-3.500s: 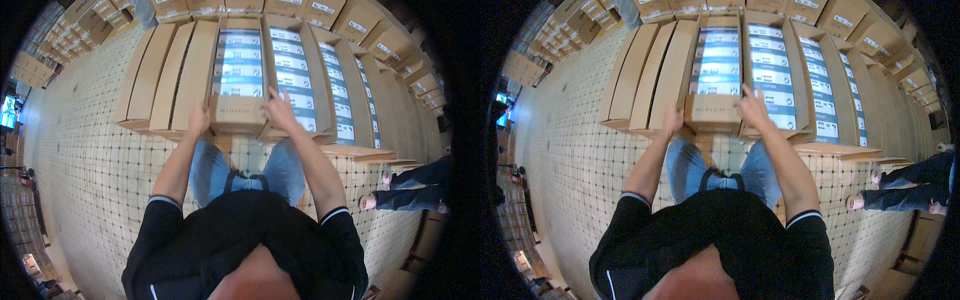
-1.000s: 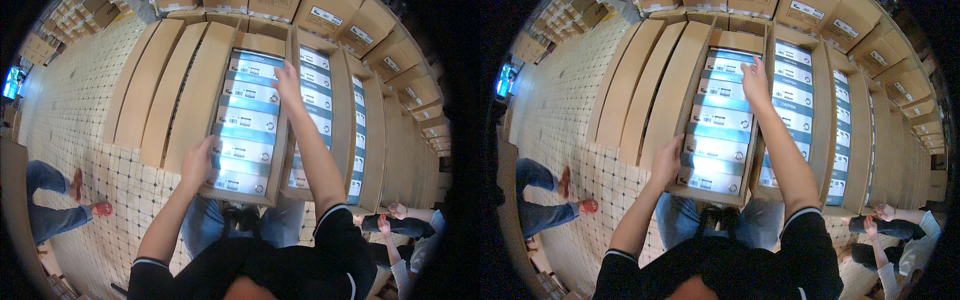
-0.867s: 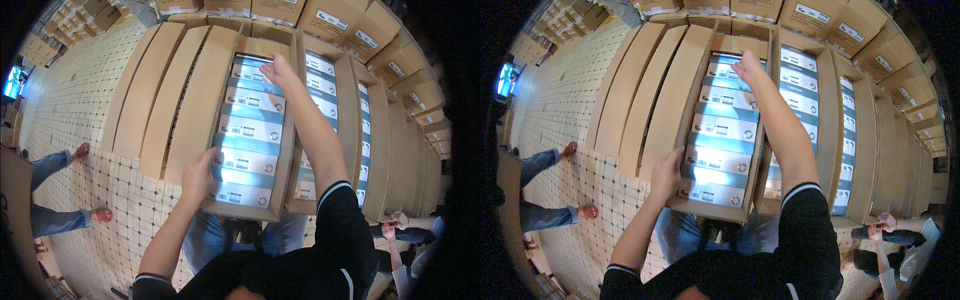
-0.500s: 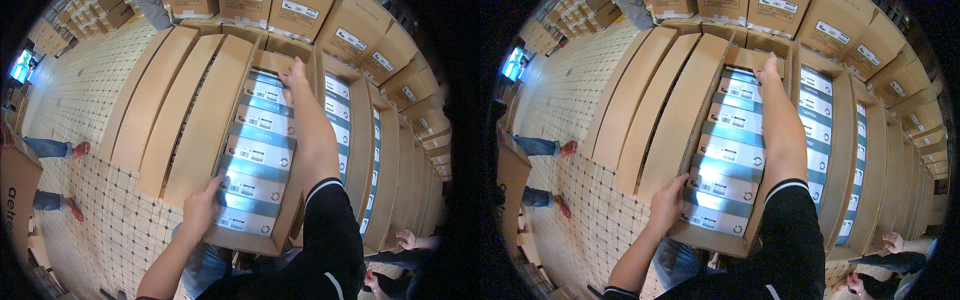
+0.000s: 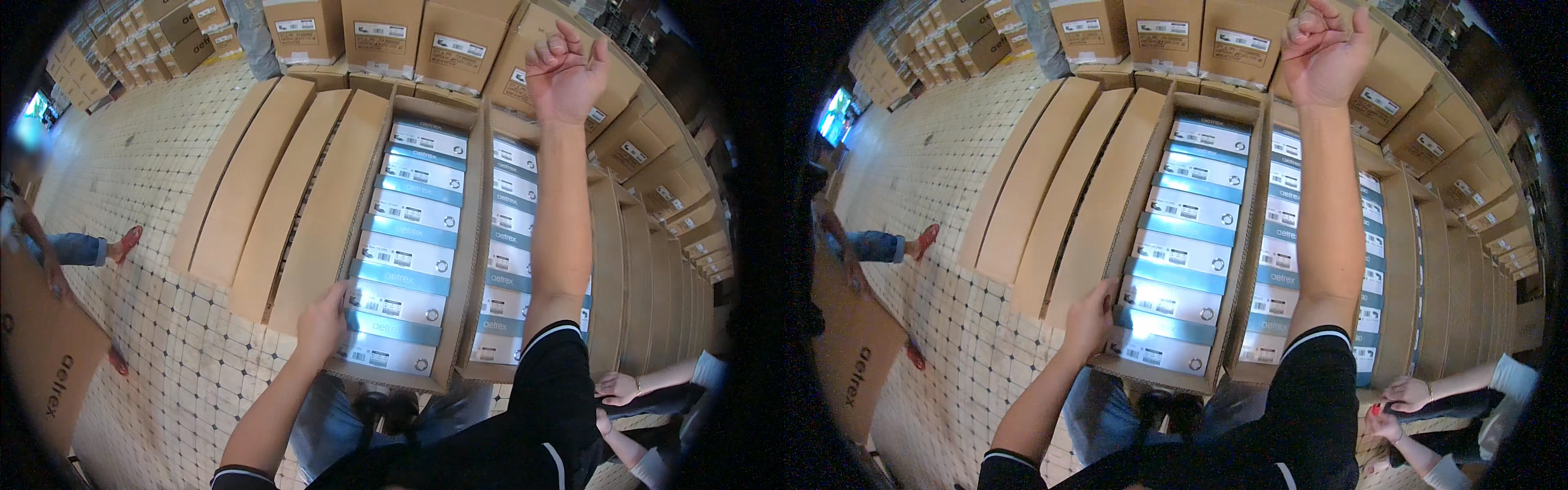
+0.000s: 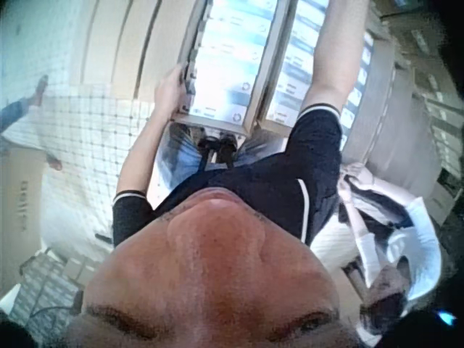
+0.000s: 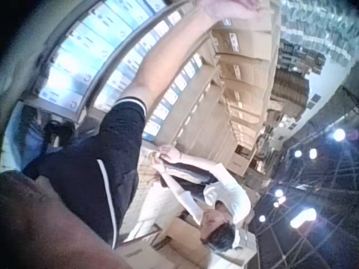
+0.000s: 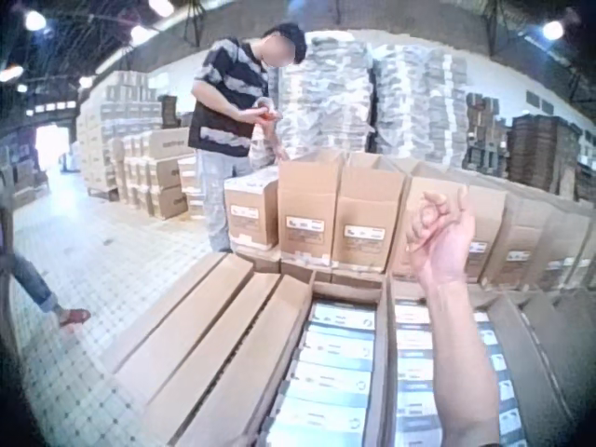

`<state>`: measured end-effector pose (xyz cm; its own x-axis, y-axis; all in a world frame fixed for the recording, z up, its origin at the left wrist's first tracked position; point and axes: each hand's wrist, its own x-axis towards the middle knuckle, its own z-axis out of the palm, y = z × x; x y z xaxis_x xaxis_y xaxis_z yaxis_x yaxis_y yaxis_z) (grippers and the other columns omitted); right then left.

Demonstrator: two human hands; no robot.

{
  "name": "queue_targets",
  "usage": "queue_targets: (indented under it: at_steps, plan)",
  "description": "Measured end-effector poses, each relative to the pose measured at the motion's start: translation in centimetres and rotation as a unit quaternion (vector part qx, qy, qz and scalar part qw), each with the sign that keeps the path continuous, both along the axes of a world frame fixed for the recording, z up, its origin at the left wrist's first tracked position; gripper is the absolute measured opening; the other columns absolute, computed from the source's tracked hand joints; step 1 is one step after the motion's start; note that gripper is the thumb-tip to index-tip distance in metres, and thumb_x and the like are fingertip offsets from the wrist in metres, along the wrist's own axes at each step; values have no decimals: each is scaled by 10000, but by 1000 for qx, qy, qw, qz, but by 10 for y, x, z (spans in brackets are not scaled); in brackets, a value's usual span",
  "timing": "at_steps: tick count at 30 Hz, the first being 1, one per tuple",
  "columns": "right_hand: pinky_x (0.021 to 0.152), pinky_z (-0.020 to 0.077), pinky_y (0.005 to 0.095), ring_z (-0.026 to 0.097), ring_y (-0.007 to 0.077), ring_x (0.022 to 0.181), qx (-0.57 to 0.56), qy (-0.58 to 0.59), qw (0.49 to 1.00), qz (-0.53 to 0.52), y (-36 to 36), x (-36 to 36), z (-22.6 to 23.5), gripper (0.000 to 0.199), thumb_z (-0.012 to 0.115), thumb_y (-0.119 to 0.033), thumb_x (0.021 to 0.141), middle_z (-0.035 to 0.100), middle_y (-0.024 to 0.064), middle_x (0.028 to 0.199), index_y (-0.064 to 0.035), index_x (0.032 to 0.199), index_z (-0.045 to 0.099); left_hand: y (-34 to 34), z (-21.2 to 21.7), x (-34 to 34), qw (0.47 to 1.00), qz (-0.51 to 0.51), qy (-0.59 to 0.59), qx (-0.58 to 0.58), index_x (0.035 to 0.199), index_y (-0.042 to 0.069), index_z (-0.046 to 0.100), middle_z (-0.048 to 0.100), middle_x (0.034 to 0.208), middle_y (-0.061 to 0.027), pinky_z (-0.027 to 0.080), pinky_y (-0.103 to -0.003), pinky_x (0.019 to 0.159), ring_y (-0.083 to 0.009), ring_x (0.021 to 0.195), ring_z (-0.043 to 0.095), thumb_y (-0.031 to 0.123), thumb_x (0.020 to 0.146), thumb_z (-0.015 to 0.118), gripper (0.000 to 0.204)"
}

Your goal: The person sits on the floor and repeatedly places small product boxes into larger cardboard shipping boxes. They arrange the items in rows and occasionally adjust the position of the boxes. Other people are visible nearby handling similar boxes.

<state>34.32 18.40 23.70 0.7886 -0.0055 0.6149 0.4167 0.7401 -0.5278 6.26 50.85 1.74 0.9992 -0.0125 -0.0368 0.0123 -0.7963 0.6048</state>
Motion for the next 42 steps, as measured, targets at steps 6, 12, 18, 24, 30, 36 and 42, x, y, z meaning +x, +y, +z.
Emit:
queue_targets:
  at_steps: [6,12,18,24,30,36,42]
  plan:
    - [533,400,246,484,106,565,-12,-100,995,-28,3,-85,82,433,442,-440,992,473,-6,613,-51,904,610,6,-14,0,1000,-11,-14,5,1222,138,575,648,855,-181,511,-448,693,-379,799,648,36,854,562,382]
    - [455,368,215,471,78,493,-69,-72,987,-124,27,-134,100,377,493,-408,987,459,-28,562,-97,797,590,7,-13,0,999,-2,-51,-12,1230,142,577,641,819,-199,504,-453,687,-381,752,637,49,862,558,380]
    - [705,516,298,631,152,745,-510,-72,838,-179,43,-165,-21,304,544,-329,970,673,77,855,-61,1037,669,10,-8,-1,999,8,11,-34,1225,151,595,677,981,-194,514,-462,788,-376,914,656,71,885,536,355]
    - [1145,202,540,525,354,1202,-942,-43,327,-60,58,-240,-182,379,569,-348,910,660,170,1120,-48,1114,677,3,-9,-3,998,15,-31,-54,1214,140,612,676,1001,-180,515,-446,795,-362,914,653,62,872,545,356]
    - [1137,252,491,559,305,1156,-744,14,597,-300,59,-256,-215,317,608,-285,884,667,173,1089,-47,1078,687,2,-4,-2,998,18,35,-53,1252,146,597,658,1130,-175,512,-411,856,-349,1016,644,71,910,527,357]
    - [1086,351,467,521,376,1199,-670,56,635,-379,57,-268,-235,311,646,-236,860,604,220,1217,-42,1101,680,6,-14,-4,996,-8,-32,-88,1302,161,567,648,1139,-192,490,-455,871,-369,1025,625,173,924,482,387]
    - [1040,393,482,446,463,1262,-704,207,547,-403,66,-336,-239,452,572,-239,883,482,302,1346,-196,1332,559,12,-17,1,995,-82,-38,-43,1365,166,501,657,1127,-200,484,-465,869,-371,1016,635,124,880,463,488]
